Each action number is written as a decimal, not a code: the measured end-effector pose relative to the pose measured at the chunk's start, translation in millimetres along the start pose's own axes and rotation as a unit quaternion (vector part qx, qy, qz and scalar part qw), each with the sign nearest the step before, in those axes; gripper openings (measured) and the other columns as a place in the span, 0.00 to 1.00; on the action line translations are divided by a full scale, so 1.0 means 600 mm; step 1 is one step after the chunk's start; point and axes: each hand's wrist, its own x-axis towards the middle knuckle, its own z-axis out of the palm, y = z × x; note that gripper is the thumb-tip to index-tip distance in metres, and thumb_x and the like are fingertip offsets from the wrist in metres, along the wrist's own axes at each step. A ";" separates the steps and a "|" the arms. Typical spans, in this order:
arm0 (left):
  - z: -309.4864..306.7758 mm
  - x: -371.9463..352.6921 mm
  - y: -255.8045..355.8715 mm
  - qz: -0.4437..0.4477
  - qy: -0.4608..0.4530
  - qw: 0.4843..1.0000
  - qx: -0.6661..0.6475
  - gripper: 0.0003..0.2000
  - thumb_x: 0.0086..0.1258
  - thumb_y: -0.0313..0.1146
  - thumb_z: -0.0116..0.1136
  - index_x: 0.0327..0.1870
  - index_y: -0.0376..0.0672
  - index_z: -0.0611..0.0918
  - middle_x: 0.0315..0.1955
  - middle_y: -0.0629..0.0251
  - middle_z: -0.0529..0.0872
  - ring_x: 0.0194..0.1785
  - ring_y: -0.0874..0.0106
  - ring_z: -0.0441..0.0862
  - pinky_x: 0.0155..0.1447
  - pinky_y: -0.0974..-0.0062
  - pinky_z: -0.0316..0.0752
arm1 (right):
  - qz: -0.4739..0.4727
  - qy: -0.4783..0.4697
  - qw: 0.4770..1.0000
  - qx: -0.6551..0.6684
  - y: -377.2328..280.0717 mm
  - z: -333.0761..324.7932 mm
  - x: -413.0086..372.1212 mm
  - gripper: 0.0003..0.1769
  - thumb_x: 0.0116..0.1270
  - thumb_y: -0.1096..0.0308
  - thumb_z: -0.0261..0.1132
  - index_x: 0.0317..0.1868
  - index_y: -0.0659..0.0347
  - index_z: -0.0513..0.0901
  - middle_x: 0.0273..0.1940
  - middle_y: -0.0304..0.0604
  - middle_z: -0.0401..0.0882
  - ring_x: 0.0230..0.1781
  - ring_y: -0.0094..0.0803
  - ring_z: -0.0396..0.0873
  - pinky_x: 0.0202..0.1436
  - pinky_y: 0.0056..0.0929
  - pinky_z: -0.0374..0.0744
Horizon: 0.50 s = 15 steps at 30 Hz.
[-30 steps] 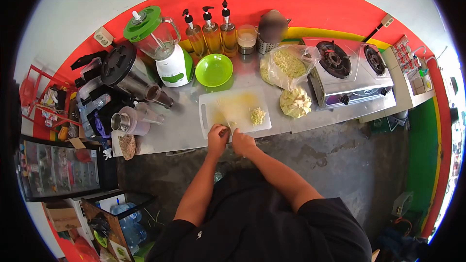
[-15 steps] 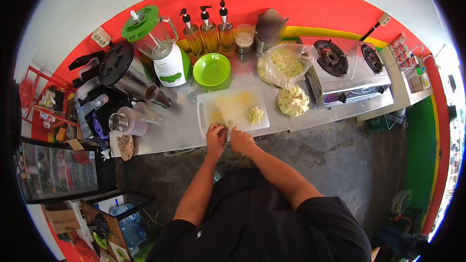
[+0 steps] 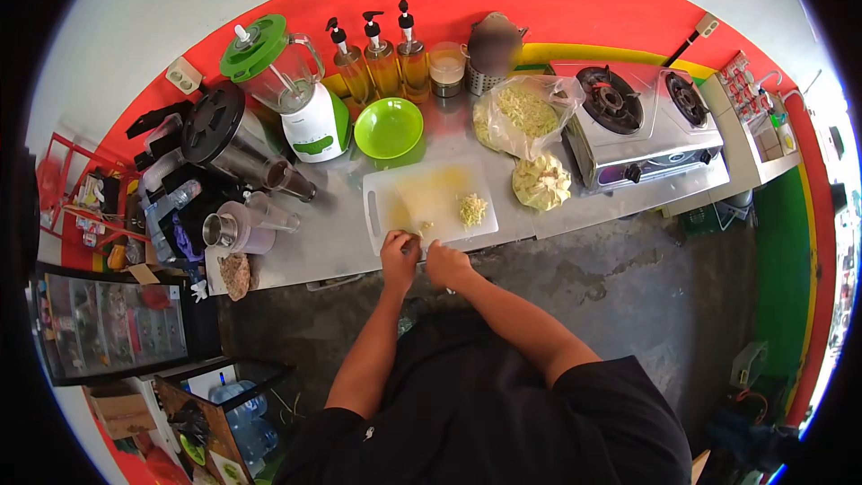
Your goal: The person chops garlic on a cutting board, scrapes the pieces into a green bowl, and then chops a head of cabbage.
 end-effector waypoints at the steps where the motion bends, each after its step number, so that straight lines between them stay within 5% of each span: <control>1: 0.001 0.001 -0.002 -0.012 -0.002 1.000 0.006 0.07 0.62 0.21 0.67 0.40 0.32 0.84 0.40 0.58 0.82 0.39 0.64 0.85 0.46 0.69 0.80 | -0.001 -0.001 1.000 -0.002 0.002 0.006 -0.005 0.20 0.72 0.61 0.62 0.53 0.70 0.70 0.49 0.66 0.85 0.52 0.62 0.86 0.56 0.54 0.83; 15: -0.002 -0.001 -0.002 0.022 -0.012 0.999 0.035 0.07 0.64 0.20 0.63 0.41 0.33 0.84 0.41 0.57 0.81 0.40 0.62 0.85 0.47 0.68 0.81 | -0.006 0.011 1.000 0.010 0.007 0.022 -0.008 0.22 0.72 0.59 0.63 0.53 0.70 0.72 0.49 0.65 0.86 0.53 0.59 0.86 0.56 0.53 0.83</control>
